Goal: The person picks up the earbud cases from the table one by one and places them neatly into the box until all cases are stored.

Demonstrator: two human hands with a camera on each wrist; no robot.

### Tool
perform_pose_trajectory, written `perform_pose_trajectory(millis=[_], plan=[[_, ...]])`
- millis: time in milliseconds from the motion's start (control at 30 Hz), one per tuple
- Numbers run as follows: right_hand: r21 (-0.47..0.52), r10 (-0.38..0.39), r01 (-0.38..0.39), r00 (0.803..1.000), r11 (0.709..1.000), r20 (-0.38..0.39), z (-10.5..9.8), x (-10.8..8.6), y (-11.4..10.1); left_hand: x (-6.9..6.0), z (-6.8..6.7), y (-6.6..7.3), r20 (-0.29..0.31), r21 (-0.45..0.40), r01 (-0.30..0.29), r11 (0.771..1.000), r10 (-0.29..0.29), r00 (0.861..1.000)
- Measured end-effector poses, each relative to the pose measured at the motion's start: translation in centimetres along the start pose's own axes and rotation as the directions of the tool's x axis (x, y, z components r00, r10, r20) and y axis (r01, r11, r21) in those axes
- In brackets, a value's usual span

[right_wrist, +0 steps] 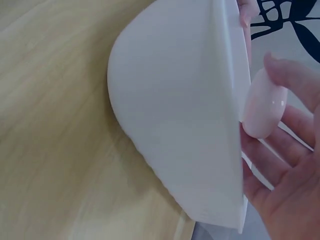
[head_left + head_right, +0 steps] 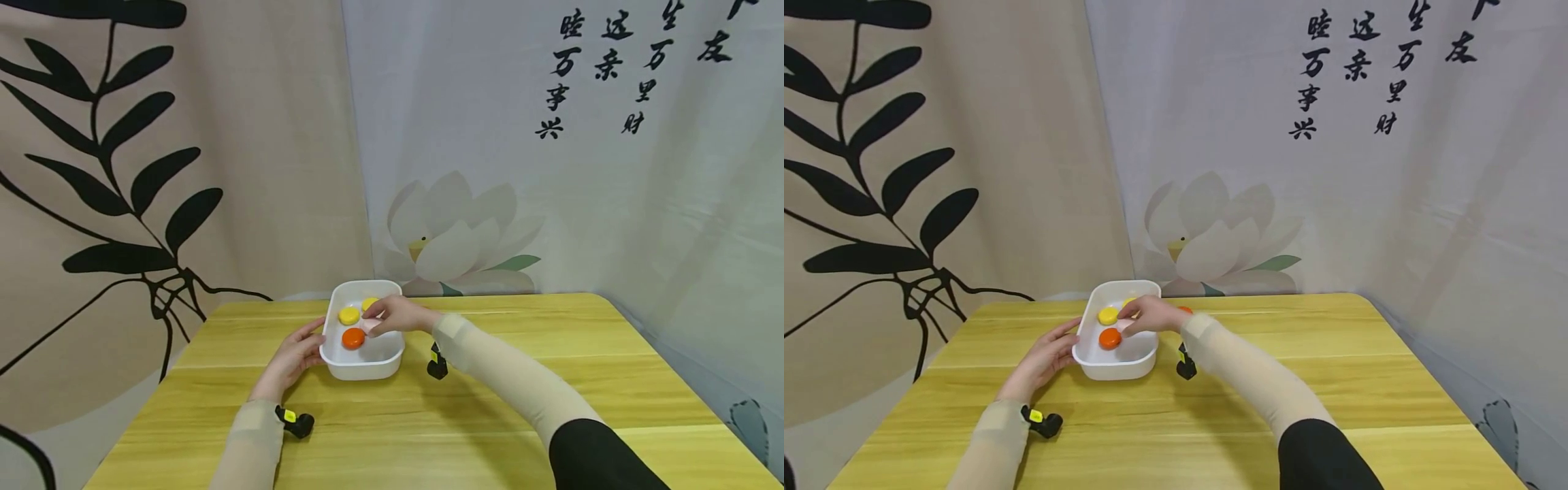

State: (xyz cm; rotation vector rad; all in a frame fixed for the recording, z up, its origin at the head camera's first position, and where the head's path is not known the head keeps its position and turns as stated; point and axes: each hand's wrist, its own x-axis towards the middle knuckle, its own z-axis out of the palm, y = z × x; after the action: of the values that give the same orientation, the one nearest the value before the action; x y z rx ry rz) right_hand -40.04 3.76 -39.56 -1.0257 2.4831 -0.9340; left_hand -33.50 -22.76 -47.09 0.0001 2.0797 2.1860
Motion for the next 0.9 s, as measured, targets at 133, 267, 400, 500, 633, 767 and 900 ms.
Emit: perform_pose_trajectory(millis=[133,267,400,500,633,767,900], plan=[[0.015,-0.026,0.026,1.000,1.000,-0.008,0.5,0.3,0.0,-0.2,0.0,0.1,0.010,-0.001,0.002,1.000,-0.002,1.000],[0.030,-0.039,0.039,0.999,0.999,0.002,1.1,0.6,-0.1,-0.2,0.0,0.2,0.015,-0.012,0.002,1.000,-0.002,1.000],[0.047,-0.019,0.017,0.999,0.999,0.032,1.7,0.8,-0.2,-0.2,0.0,0.2,0.007,-0.019,0.006,1.000,-0.006,1.000],[0.052,-0.019,0.016,0.998,0.999,0.052,1.9,0.9,-0.4,-0.1,0.2,0.2,0.009,-0.007,0.004,1.000,-0.004,1.000],[0.052,-0.046,0.042,0.996,0.998,0.077,2.0,0.9,-0.8,0.0,0.2,0.2,0.008,0.013,-0.004,1.000,0.004,1.000],[0.043,-0.055,0.051,0.994,0.998,0.095,1.9,1.1,-1.2,-0.1,0.2,0.2,0.003,0.010,-0.005,1.000,0.005,1.000],[0.002,-0.051,0.051,0.992,0.999,0.112,1.2,1.3,-1.8,-0.2,0.2,0.3,0.008,0.011,-0.003,1.000,0.003,1.000]])
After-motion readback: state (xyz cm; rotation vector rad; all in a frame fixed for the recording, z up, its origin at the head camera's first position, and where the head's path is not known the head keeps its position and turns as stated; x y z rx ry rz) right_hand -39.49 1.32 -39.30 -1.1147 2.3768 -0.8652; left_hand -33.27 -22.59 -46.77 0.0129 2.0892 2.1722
